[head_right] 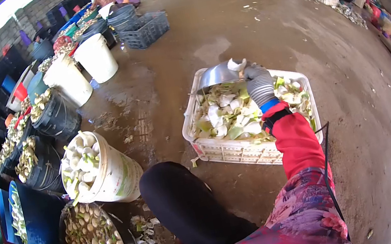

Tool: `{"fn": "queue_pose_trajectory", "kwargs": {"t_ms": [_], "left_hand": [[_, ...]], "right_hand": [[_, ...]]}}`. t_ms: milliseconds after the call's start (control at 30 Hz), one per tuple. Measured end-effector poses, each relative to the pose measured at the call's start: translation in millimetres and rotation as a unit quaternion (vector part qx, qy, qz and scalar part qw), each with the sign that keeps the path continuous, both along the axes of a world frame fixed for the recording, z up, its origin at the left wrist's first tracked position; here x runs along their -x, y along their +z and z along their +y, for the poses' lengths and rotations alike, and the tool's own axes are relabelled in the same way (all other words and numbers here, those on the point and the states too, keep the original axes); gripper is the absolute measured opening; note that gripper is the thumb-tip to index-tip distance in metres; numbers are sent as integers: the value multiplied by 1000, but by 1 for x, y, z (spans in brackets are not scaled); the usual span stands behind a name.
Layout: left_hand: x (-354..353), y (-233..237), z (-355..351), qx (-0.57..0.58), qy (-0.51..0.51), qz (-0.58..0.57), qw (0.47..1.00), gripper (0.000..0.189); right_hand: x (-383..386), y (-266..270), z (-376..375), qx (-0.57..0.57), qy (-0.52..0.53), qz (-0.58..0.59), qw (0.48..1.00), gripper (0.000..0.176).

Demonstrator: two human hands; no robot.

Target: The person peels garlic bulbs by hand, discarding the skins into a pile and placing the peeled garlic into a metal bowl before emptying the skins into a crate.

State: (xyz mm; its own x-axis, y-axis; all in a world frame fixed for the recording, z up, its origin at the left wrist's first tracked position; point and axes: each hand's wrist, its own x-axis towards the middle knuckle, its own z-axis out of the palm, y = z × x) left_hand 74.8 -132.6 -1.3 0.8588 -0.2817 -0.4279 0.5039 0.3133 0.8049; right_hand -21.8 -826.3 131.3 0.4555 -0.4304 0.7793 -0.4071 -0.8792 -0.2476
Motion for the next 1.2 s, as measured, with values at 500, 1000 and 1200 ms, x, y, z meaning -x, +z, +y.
{"fn": "queue_pose_trajectory", "kwargs": {"t_ms": [500, 1000, 1200], "left_hand": [[34, -12, 28, -15, 44, -16, 999, 13], [40, -39, 13, -208, 51, -78, 974, 102], [14, -90, 17, -172, 170, -81, 967, 72]], "right_hand": [[42, 147, 47, 113, 158, -218, 956, 18], [-207, 42, 383, -88, 543, 263, 792, 20], [-206, -126, 399, -364, 443, 246, 781, 13]]}}
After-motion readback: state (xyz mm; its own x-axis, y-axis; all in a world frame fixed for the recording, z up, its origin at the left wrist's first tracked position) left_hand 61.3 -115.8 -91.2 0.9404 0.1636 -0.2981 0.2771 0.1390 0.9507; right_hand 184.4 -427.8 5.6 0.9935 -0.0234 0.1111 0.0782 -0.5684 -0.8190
